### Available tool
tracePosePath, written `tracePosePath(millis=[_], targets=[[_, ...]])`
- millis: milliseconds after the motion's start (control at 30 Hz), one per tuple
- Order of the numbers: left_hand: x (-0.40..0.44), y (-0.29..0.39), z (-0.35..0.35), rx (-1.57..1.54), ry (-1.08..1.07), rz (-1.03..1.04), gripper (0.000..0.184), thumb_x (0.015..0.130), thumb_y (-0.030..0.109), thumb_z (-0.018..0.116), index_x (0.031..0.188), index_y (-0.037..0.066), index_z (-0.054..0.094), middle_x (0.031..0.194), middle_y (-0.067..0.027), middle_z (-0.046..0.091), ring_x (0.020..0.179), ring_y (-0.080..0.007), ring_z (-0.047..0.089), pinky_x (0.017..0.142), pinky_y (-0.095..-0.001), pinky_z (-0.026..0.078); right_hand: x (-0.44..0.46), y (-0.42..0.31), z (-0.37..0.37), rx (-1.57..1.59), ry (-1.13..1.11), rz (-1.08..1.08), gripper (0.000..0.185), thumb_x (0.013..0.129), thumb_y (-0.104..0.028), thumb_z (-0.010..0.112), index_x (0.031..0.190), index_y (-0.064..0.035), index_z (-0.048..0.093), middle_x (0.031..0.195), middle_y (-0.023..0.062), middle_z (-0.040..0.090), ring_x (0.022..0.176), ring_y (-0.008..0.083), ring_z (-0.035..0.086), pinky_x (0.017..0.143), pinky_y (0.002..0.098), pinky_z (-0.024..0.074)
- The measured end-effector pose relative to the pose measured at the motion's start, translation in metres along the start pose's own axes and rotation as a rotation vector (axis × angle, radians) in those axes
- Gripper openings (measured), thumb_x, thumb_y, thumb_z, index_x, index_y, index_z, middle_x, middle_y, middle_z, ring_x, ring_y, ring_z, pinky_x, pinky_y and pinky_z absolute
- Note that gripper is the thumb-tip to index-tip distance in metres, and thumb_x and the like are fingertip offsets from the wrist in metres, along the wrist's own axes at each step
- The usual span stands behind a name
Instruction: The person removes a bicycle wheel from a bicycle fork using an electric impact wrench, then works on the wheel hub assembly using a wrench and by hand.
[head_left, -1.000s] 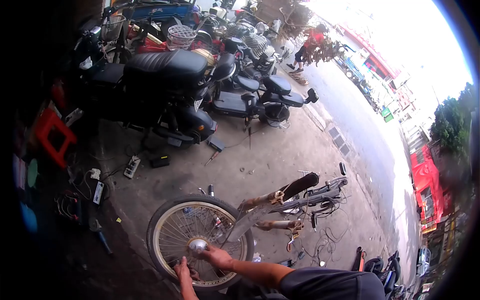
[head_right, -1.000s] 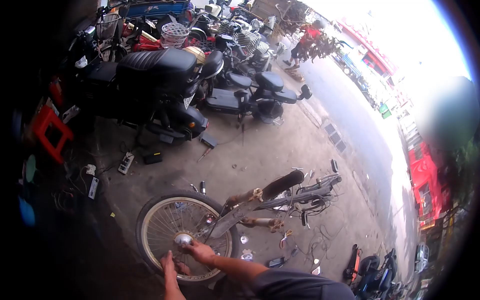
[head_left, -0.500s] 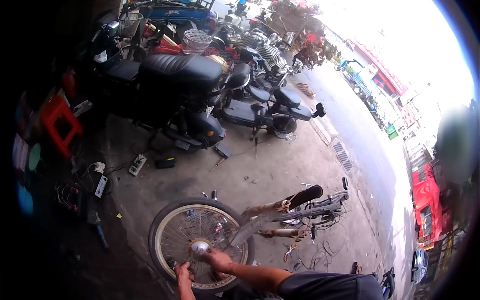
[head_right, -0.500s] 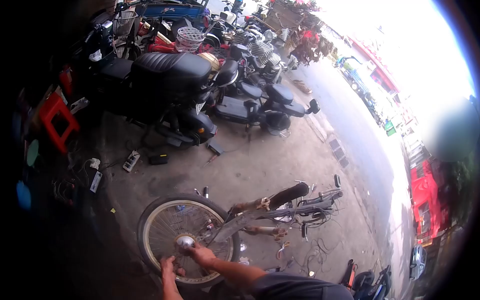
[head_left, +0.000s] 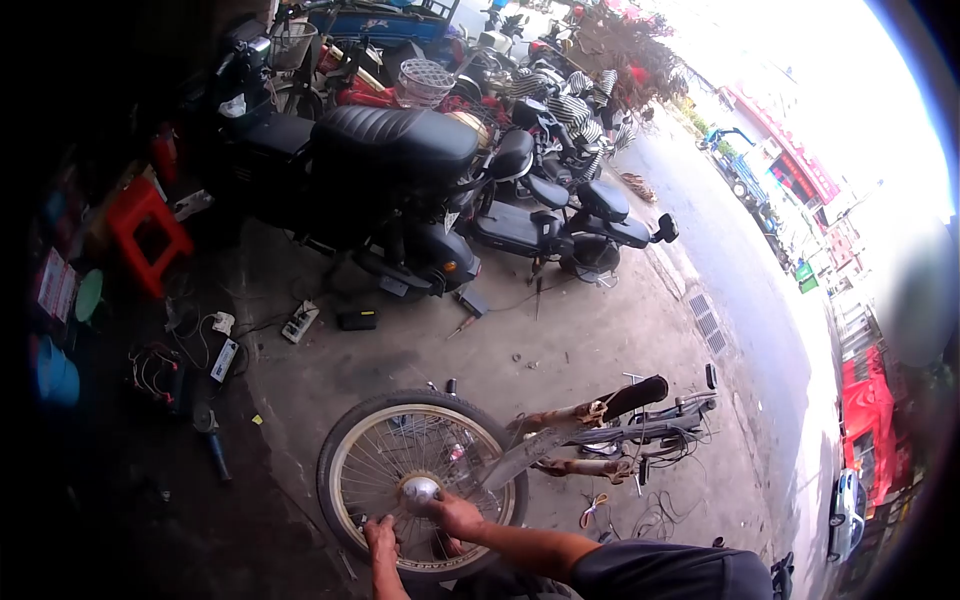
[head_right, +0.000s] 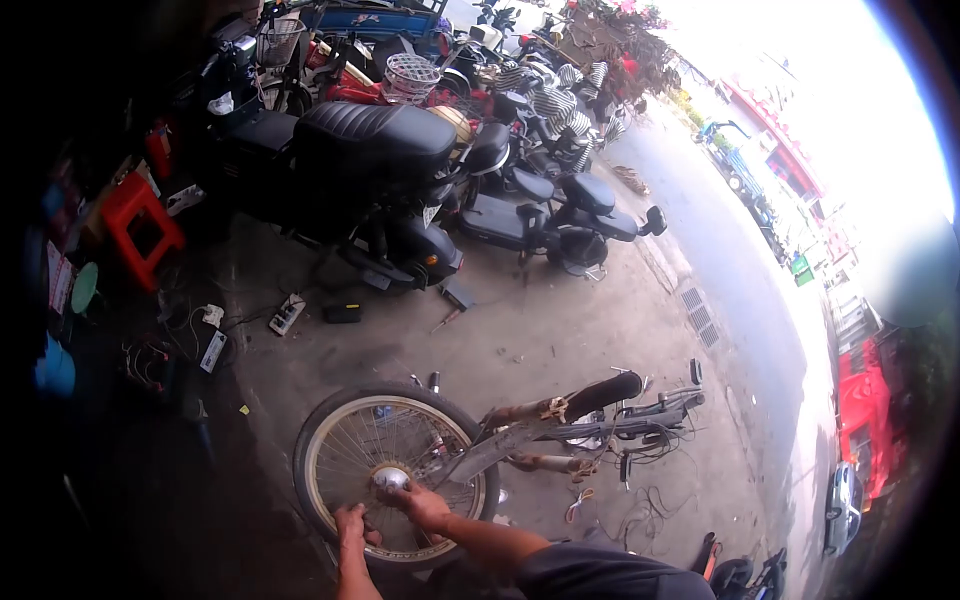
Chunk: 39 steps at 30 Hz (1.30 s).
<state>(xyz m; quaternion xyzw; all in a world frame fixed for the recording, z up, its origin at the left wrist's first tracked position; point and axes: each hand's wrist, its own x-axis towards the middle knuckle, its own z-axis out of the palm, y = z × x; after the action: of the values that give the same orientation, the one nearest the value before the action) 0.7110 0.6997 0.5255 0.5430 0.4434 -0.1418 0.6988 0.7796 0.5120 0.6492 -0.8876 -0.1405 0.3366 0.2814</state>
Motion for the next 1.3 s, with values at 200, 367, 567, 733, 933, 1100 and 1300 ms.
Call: tracePosePath(millis=[200, 367, 567, 733, 933, 1100, 1300], targets=[[-0.017, 0.021, -0.001, 0.081, -0.049, 0.014, 0.016, 0.089, 0.017, 0.063, 0.097, 0.003, 0.063, 0.066, -0.0038, 0.056, 0.043, -0.0157, 0.051, 0.037, -0.0329, 0.038, 0.006, 0.015, 0.018, 0.184, 0.045, 0.128, 0.036, 0.095, -0.036, 0.052, 0.129, -0.0310, 0.060, 0.133, 0.0151, 0.053, 0.116, 0.0344, 0.058, 0.097, 0.0393, 0.0461], [0.003, 0.003, -0.007, 0.022, -0.028, -0.135, 0.016, 0.088, 0.012, 0.061, 0.101, 0.002, 0.063, 0.067, -0.0039, 0.057, 0.044, -0.0159, 0.052, 0.037, -0.0332, 0.040, -0.005, -0.011, -0.010, 0.106, 0.015, 0.049, 0.038, 0.096, -0.039, 0.050, 0.131, -0.0262, 0.059, 0.132, 0.0153, 0.055, 0.116, 0.0341, 0.058, 0.096, 0.0387, 0.0461], [-0.011, 0.011, -0.004, -0.019, -0.130, -0.013, 0.016, 0.092, 0.017, 0.062, 0.092, 0.003, 0.056, 0.063, -0.0070, 0.053, 0.039, -0.0186, 0.049, 0.037, -0.0332, 0.043, -0.001, 0.001, 0.001, 0.022, 0.080, -0.012, 0.037, 0.095, -0.032, 0.053, 0.130, -0.0244, 0.060, 0.129, 0.0145, 0.056, 0.113, 0.0349, 0.059, 0.094, 0.0407, 0.0478], [-0.005, 0.013, 0.006, 0.184, 0.080, -0.039, 0.030, 0.090, 0.026, 0.065, 0.101, -0.002, 0.066, 0.077, -0.0088, 0.063, 0.047, -0.0186, 0.053, 0.043, -0.0355, 0.040, 0.010, 0.024, 0.027, -0.024, 0.187, -0.019, 0.035, 0.086, -0.019, 0.064, 0.121, -0.0185, 0.064, 0.117, 0.0178, 0.059, 0.103, 0.0391, 0.061, 0.084, 0.0459, 0.0520], [-0.019, 0.026, -0.004, 0.007, -0.082, -0.166, 0.025, 0.090, 0.023, 0.064, 0.104, 0.002, 0.063, 0.069, -0.0057, 0.059, 0.052, -0.0151, 0.055, 0.045, -0.0306, 0.046, 0.013, 0.026, 0.025, -0.012, 0.209, -0.072, 0.030, 0.084, -0.017, 0.068, 0.114, -0.0167, 0.067, 0.113, 0.0150, 0.061, 0.101, 0.0371, 0.062, 0.082, 0.0451, 0.0521], [-0.016, 0.019, 0.004, -0.082, -0.070, -0.084, 0.024, 0.091, 0.024, 0.065, 0.099, 0.001, 0.063, 0.079, -0.0065, 0.062, 0.051, -0.0154, 0.055, 0.042, -0.0291, 0.045, 0.013, 0.013, 0.021, -0.039, 0.240, -0.046, 0.026, 0.086, -0.021, 0.068, 0.112, -0.0167, 0.069, 0.111, 0.0143, 0.062, 0.099, 0.0373, 0.061, 0.080, 0.0458, 0.0513], [-0.018, 0.044, 0.006, 0.131, -0.024, -0.203, 0.027, 0.091, 0.024, 0.065, 0.104, 0.001, 0.064, 0.080, -0.0048, 0.061, 0.060, -0.0137, 0.057, 0.054, -0.0305, 0.050, 0.013, 0.010, 0.017, -0.051, 0.223, -0.060, 0.026, 0.085, -0.021, 0.069, 0.110, -0.0161, 0.068, 0.109, 0.0137, 0.062, 0.098, 0.0372, 0.061, 0.080, 0.0462, 0.0508]])
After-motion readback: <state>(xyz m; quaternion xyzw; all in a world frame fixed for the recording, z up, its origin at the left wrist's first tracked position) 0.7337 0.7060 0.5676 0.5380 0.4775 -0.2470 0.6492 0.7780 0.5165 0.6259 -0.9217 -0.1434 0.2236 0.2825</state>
